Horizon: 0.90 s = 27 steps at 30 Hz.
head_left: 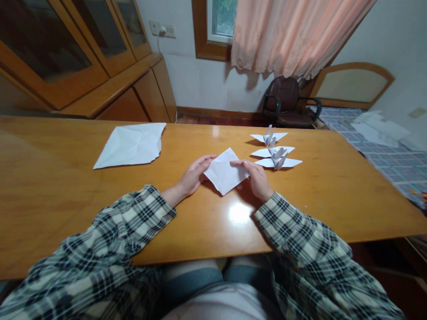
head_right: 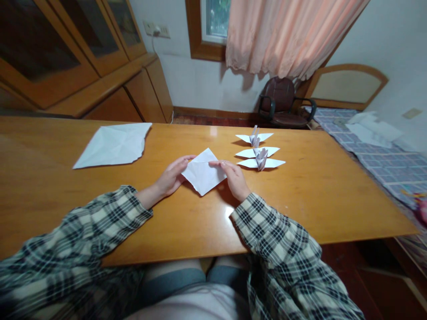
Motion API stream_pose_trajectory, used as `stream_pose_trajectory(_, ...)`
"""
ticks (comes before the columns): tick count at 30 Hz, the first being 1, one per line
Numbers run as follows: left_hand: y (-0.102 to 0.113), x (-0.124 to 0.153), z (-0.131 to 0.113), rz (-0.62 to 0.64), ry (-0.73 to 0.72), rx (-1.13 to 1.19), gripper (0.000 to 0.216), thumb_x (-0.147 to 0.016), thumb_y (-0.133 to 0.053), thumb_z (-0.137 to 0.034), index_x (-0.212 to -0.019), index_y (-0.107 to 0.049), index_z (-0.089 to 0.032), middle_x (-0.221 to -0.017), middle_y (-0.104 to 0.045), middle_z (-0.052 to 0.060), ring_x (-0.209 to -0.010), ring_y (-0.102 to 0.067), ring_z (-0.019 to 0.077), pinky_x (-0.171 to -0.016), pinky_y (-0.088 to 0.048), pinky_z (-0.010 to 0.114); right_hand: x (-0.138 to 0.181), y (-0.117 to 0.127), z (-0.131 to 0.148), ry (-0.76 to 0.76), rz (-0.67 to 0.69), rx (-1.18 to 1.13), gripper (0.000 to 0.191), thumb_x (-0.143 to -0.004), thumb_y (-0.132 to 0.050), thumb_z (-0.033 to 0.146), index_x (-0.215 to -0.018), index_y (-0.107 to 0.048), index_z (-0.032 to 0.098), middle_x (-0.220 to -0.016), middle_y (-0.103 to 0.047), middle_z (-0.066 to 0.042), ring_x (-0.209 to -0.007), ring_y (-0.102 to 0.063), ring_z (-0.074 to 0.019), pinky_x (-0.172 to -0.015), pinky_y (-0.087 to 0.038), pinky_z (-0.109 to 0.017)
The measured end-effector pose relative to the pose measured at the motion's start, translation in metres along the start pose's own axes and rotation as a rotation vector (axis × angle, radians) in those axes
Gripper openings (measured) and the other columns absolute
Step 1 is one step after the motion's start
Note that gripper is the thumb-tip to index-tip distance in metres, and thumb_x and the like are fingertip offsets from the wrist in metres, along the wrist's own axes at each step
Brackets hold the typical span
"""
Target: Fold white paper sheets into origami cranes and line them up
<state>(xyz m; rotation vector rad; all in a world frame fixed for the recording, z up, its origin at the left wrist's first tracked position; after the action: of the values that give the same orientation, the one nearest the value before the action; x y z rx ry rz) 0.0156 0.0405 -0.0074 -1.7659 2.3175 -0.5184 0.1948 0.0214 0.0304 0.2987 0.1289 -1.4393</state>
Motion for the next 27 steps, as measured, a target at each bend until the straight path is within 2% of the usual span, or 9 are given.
stream_pose_trajectory(4,0.001,-0.001,0.002,-0.002,0.011,-0.093,0.048,-0.066,-0.078,-0.046,-0.102,-0.068,-0.016,-0.09,-0.071,0.005,-0.076,-0.063,0.0164,-0.069,-0.047,0.025,0.001,-0.004,0.0,-0.026,0.04,0.041,0.043,-0.094,-0.045,0.052,-0.099,-0.075,0.023,-0.104,-0.072,-0.003,-0.101,-0.062,-0.0213,-0.096,-0.044,-0.038)
stream_pose_trajectory(10,-0.003,0.0,0.008,0.028,0.022,-0.275,0.043,-0.069,-0.074,-0.053,-0.089,-0.072,-0.014,-0.08,-0.071,0.005,-0.07,-0.061,0.0173,-0.064,-0.044,0.026,0.001,-0.008,0.006,-0.026,0.069,0.033,0.044,-0.093,-0.045,0.054,-0.097,-0.075,0.021,-0.102,-0.072,-0.004,-0.099,-0.062,-0.0207,-0.095,-0.043,-0.037)
stream_pose_trajectory(19,0.005,-0.002,0.006,-0.055,-0.019,-0.245,0.04,-0.067,-0.076,-0.051,-0.083,-0.073,-0.015,-0.077,-0.071,0.004,-0.067,-0.06,0.0168,-0.063,-0.043,0.026,0.001,-0.006,0.001,-0.055,0.054,0.057,0.05,-0.092,-0.044,0.059,-0.091,-0.076,0.02,-0.096,-0.073,-0.004,-0.093,-0.063,-0.0205,-0.089,-0.045,-0.036)
stream_pose_trajectory(27,0.005,-0.003,0.009,-0.048,-0.003,-0.18,0.038,-0.069,-0.076,-0.049,-0.084,-0.073,-0.014,-0.076,-0.071,0.004,-0.065,-0.061,0.0149,-0.061,-0.045,0.025,0.001,-0.004,-0.009,-0.096,-0.001,-0.006,0.051,-0.092,-0.044,0.06,-0.096,-0.075,0.02,-0.097,-0.074,-0.004,-0.093,-0.064,-0.0211,-0.089,-0.046,-0.038)
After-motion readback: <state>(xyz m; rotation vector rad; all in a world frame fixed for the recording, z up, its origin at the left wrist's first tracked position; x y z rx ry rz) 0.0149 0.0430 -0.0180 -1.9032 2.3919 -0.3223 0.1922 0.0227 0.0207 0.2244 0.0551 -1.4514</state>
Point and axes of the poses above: each hand's wrist, its own x-axis away from the middle knuckle, its own y-axis out of the back of the hand, z = x × y, the point moved 8 cm from there along -x, towards the middle knuckle
